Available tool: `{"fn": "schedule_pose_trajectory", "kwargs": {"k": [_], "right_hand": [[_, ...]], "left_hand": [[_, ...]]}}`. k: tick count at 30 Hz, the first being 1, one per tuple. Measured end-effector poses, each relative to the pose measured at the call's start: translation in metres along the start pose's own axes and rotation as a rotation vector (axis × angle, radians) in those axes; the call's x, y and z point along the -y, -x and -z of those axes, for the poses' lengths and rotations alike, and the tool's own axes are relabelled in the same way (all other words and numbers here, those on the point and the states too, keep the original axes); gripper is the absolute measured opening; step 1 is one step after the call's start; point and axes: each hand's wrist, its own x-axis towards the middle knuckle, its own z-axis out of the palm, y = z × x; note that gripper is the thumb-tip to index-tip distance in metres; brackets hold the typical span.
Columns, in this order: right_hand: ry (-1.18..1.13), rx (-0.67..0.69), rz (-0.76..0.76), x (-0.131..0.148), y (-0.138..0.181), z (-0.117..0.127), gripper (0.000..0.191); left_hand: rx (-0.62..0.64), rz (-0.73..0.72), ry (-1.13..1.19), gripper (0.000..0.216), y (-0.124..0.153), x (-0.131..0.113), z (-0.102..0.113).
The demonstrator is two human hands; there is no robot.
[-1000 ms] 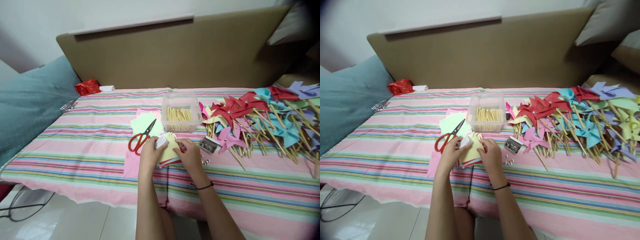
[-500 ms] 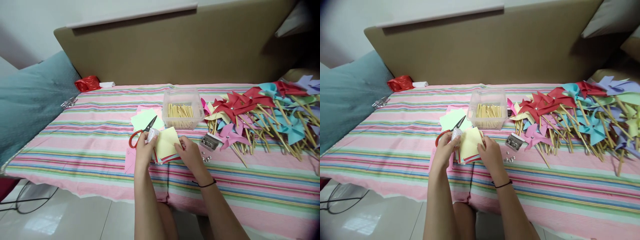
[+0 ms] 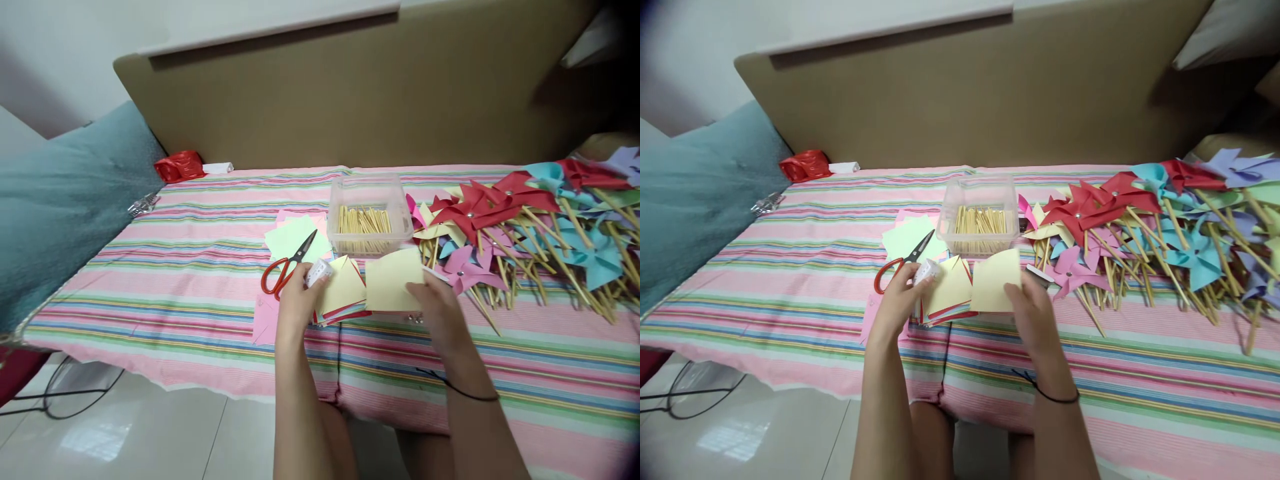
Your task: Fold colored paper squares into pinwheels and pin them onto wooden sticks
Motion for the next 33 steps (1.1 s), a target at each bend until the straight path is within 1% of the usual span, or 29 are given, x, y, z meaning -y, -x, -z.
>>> {"fn": "schedule_pose_trajectory", "kwargs": {"k": [3, 5, 7, 9, 13, 15, 17, 19, 20, 21, 23, 25, 27, 28, 30, 33], "right_hand": [[-0.202, -0.181, 0.023, 0.001, 0.007, 0.022, 0.015], [-0.303, -0.232, 0.049, 0.002, 0.01, 0.027, 0.01], [-0.366, -0.235, 0.053, 0.004, 0.01, 0.027, 0.009], [-0.399, -0.209, 0.045, 0.005, 0.008, 0.024, 0.012], [-0.416, -0.126, 0.076, 0.003, 0.003, 0.019, 0.019], [-0.395, -0.112, 0.116, 0.0, 0.001, 0.018, 0.02], [-0.368, -0.108, 0.153, -0.001, 0.002, 0.018, 0.02], [-0.362, -0.102, 0.185, -0.002, 0.003, 0.017, 0.017], [-0.361, -0.096, 0.197, -0.001, 0.003, 0.017, 0.016], [-0.356, -0.095, 0.211, -0.001, 0.003, 0.018, 0.016], [-0.328, -0.088, 0.285, -0.001, 0.003, 0.019, 0.014], [-0.265, -0.069, 0.425, 0.001, 0.002, 0.021, 0.01], [-0.198, -0.039, 0.538, 0.003, 0.002, 0.024, 0.015], [-0.168, -0.023, 0.56, 0.004, 0.002, 0.025, 0.018], [-0.115, -0.003, 0.558, 0.006, 0.003, 0.027, 0.021], [-0.012, 0.018, 0.553, 0.008, 0.004, 0.028, 0.022]], "left_hand": [[0.027, -0.02, -0.255, 0.024, 0.001, -0.007, -0.006], [0.019, -0.017, -0.436, 0.029, 0.002, -0.01, -0.013], [0.008, -0.019, -0.563, 0.034, 0.001, -0.012, -0.019], [0.003, -0.037, -0.615, 0.037, 0.001, -0.012, -0.025], [-0.006, -0.077, -0.623, 0.04, 0.0, -0.008, -0.027], [-0.048, -0.097, -0.601, 0.046, 0.001, -0.008, -0.025], [-0.114, -0.132, -0.475, 0.049, 0.001, -0.011, -0.024], [-0.133, -0.158, -0.212, 0.039, 0.002, -0.017, -0.026], [-0.104, -0.161, -0.054, 0.031, 0.003, -0.021, -0.027], [-0.052, -0.15, 0.091, 0.026, 0.004, -0.025, -0.03], [0.074, -0.11, 0.299, 0.034, 0.006, -0.032, -0.035], [0.211, -0.027, 0.407, 0.049, 0.009, -0.038, -0.039], [0.344, 0.111, 0.473, 0.062, 0.012, -0.042, -0.042], [0.397, 0.177, 0.507, 0.066, 0.014, -0.043, -0.043], [0.465, 0.266, 0.573, 0.072, 0.017, -0.044, -0.043], [0.495, 0.32, 0.659, 0.078, 0.018, -0.043, -0.043]]}}
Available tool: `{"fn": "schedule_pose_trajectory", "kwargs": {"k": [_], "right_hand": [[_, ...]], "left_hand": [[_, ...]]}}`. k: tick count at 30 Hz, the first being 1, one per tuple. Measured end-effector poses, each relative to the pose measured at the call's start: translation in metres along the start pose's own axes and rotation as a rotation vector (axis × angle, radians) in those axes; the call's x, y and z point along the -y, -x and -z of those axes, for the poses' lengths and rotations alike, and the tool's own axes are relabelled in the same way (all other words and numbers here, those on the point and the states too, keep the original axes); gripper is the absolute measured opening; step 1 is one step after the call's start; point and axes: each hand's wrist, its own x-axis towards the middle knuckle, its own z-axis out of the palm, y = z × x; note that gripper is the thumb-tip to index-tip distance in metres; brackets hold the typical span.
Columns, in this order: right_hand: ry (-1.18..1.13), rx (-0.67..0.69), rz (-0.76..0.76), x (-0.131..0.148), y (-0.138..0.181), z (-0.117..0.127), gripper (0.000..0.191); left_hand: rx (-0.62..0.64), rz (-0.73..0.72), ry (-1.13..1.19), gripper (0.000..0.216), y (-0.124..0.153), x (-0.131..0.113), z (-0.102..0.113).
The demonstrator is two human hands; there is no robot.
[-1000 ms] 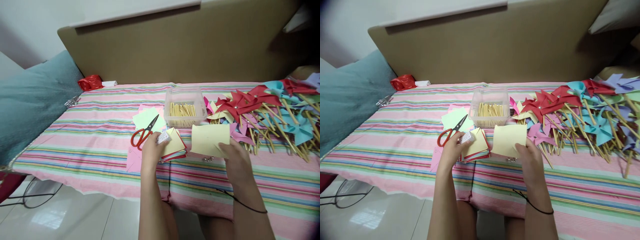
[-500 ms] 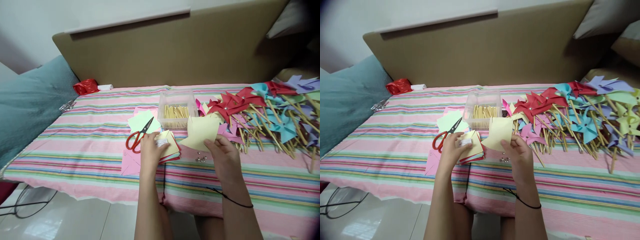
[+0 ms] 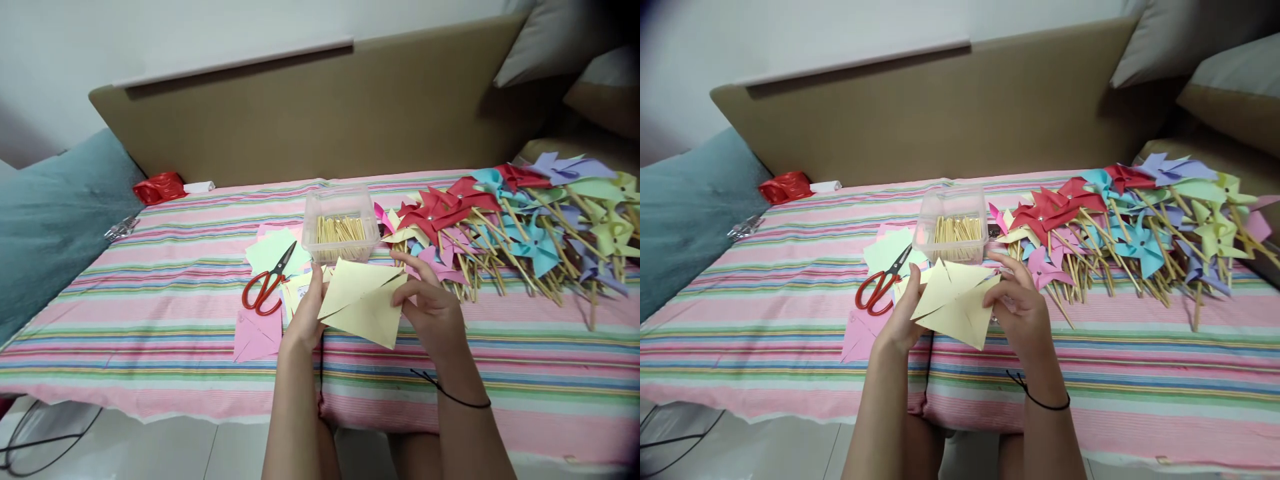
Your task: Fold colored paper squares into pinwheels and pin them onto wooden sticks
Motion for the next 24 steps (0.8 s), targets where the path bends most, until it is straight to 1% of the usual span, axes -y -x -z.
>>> {"fn": "schedule_pose_trajectory", "kwargs": {"k": [1, 3, 6, 8, 12, 16, 19, 21, 23, 24], "right_hand": [[0.03, 0.016, -0.002, 0.0, 0.0, 0.0, 0.022], [0.068, 0.047, -0.008, -0.001, 0.0, 0.0, 0.022], [0.097, 0.076, -0.012, -0.003, 0.0, 0.002, 0.024], [0.117, 0.083, -0.01, -0.003, 0.0, 0.003, 0.025], [0.141, 0.077, -0.006, -0.004, -0.001, 0.007, 0.025], [0.158, 0.049, -0.017, -0.006, -0.001, 0.009, 0.026], [0.154, 0.044, -0.024, -0.006, -0.001, 0.007, 0.025], [0.134, -0.004, -0.035, -0.005, -0.002, 0.004, 0.023], [0.051, -0.133, -0.086, -0.003, -0.002, -0.001, 0.013], [-0.02, -0.202, -0.139, -0.002, -0.002, -0.004, 0.01]], "left_hand": [[-0.001, 0.003, 0.017, 0.077, 0.0, 0.0, 0.0], [0.011, -0.015, 0.02, 0.064, -0.001, 0.002, 0.001], [0.105, -0.043, -0.048, 0.04, -0.002, 0.004, 0.003], [0.153, -0.045, -0.089, 0.033, -0.002, 0.004, 0.004], [0.164, -0.058, -0.094, 0.028, -0.003, 0.004, 0.005], [0.188, -0.129, -0.098, 0.033, -0.004, 0.005, 0.003], [0.169, -0.154, -0.104, 0.036, -0.006, 0.006, 0.001], [0.138, -0.167, -0.09, 0.034, -0.007, 0.008, 0.0], [0.095, -0.195, -0.064, 0.032, -0.008, 0.008, -0.001], [0.074, -0.211, -0.051, 0.032, -0.008, 0.009, -0.001]]}}
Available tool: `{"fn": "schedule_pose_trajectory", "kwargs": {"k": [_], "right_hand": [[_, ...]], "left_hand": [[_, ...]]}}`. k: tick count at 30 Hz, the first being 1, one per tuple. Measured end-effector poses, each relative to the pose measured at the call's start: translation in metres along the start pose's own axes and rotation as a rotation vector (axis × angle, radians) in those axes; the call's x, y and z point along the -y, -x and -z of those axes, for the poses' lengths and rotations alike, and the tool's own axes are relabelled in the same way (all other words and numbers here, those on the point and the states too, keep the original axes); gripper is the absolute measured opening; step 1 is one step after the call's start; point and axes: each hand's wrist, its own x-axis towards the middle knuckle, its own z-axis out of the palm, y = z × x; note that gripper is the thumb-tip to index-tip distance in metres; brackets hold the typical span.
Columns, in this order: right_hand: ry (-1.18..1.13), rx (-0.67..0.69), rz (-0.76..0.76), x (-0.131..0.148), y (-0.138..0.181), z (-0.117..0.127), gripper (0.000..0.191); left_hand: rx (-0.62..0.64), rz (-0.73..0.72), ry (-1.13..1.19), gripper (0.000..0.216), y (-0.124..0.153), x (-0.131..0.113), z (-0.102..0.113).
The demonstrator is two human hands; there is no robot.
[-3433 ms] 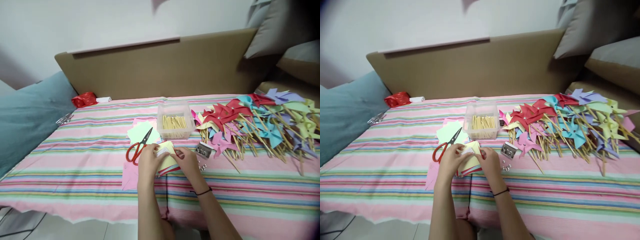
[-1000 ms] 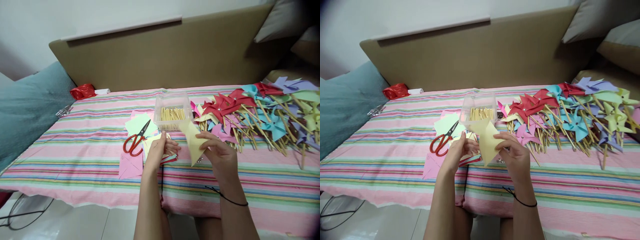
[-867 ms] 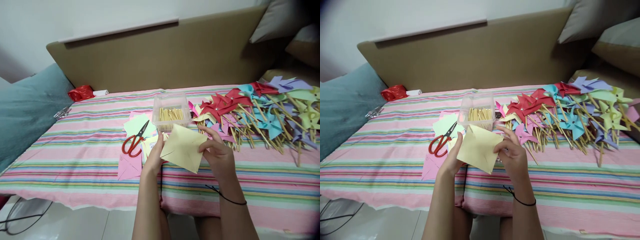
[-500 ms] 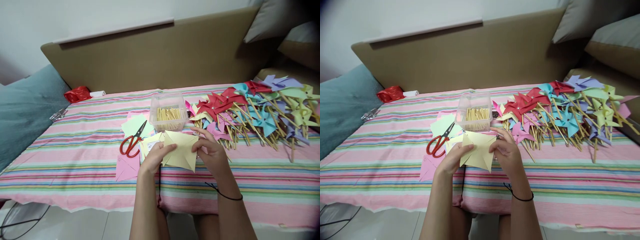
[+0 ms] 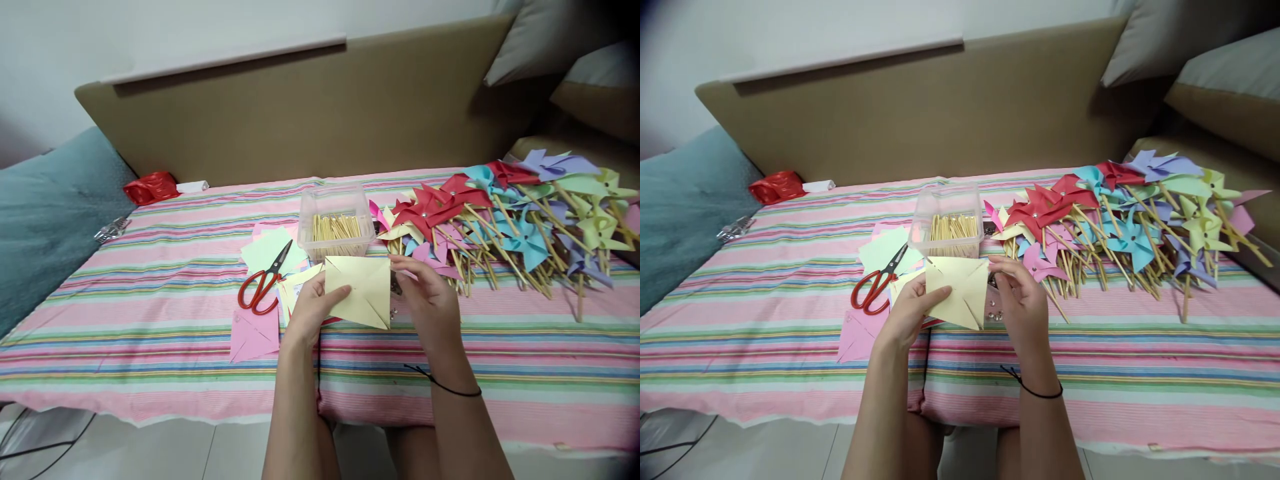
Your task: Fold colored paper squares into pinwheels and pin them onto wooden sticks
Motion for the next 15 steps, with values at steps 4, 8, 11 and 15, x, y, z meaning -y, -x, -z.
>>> {"fn": "schedule_pose_trajectory", "kwargs": {"k": [4, 8, 11, 15], "right_hand": [[-0.213, -0.048, -0.325, -0.003, 0.002, -0.01, 0.027], [-0.18, -0.058, -0.396, -0.006, 0.004, -0.016, 0.032], [-0.149, -0.102, -0.318, -0.006, 0.006, -0.019, 0.024], [-0.105, -0.086, -0.227, -0.003, 0.008, -0.019, 0.013]], "left_hand": [[-0.03, -0.037, 0.012, 0.034, 0.0, 0.001, -0.001], [-0.014, -0.031, 0.0, 0.034, 0.001, 0.001, -0.003], [-0.008, -0.007, 0.009, 0.035, 0.001, 0.001, -0.003], [-0.039, 0.036, 0.008, 0.032, 0.0, 0.004, -0.002]]}}
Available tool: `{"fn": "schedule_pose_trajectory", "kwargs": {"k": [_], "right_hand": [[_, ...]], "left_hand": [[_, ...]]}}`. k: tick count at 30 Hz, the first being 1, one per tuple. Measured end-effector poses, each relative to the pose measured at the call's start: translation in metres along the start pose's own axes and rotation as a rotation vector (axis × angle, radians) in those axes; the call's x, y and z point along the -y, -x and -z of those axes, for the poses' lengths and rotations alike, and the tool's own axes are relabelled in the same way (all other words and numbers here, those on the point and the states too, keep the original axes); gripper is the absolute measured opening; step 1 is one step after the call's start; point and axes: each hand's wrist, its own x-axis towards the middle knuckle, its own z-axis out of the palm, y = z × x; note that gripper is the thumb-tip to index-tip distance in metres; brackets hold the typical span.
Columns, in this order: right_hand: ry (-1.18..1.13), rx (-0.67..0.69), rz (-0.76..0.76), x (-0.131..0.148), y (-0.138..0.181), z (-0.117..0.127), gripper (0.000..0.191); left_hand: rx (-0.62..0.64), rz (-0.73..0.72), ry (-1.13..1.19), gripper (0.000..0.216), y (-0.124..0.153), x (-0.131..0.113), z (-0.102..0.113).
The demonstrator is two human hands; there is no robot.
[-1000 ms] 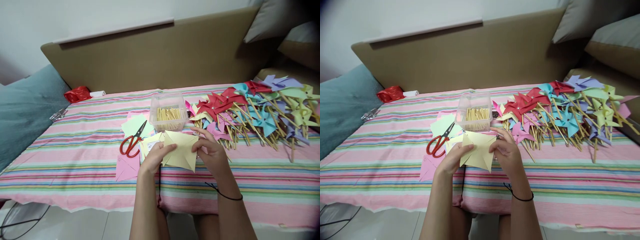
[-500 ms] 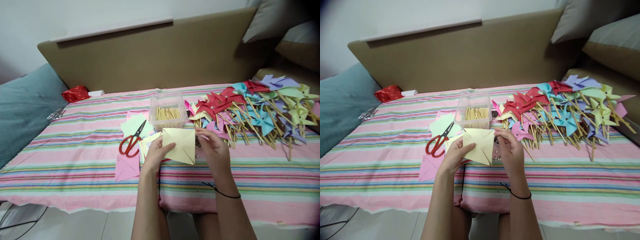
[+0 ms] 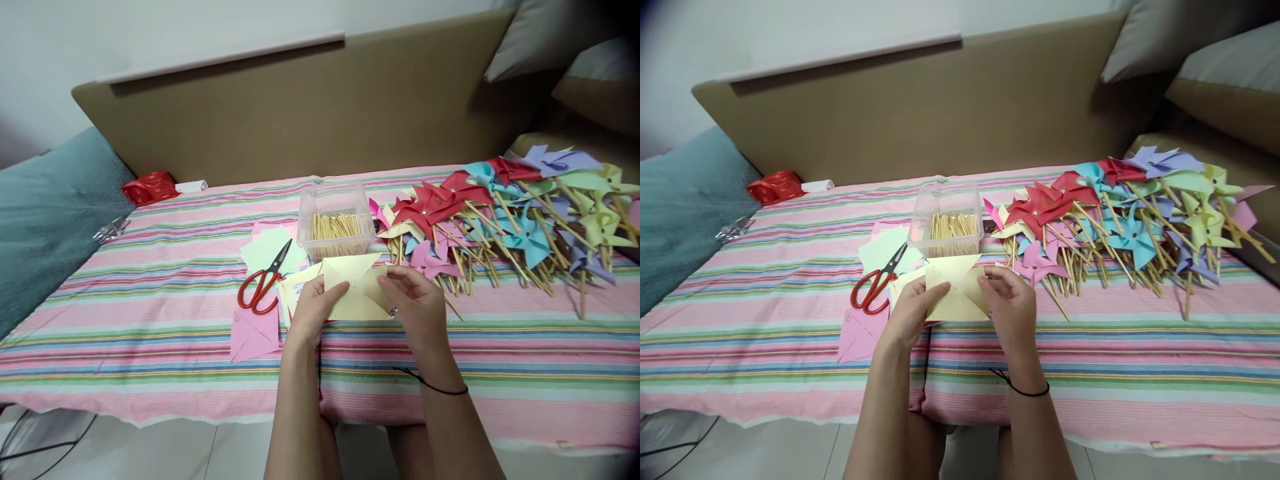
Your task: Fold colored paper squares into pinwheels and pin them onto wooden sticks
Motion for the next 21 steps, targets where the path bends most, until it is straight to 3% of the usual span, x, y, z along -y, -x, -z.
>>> {"fn": "schedule_pose_trajectory", "kwargs": {"k": [4, 8, 21], "right_hand": [[0.018, 0.151, 0.198, 0.0024, 0.0, 0.0012, 0.008], [0.076, 0.255, 0.235, 0.0047, 0.0001, 0.001, 0.012], [0.069, 0.122, 0.29, -0.0016, -0.003, -0.002, 0.008]], "left_hand": [[-0.062, -0.021, 0.016, 0.032, -0.0014, 0.0026, 0.0001], [-0.084, -0.056, 0.045, 0.036, -0.0011, 0.0027, -0.0018], [-0.021, -0.114, -0.014, 0.032, 0.001, 0.0066, -0.0037]]}}
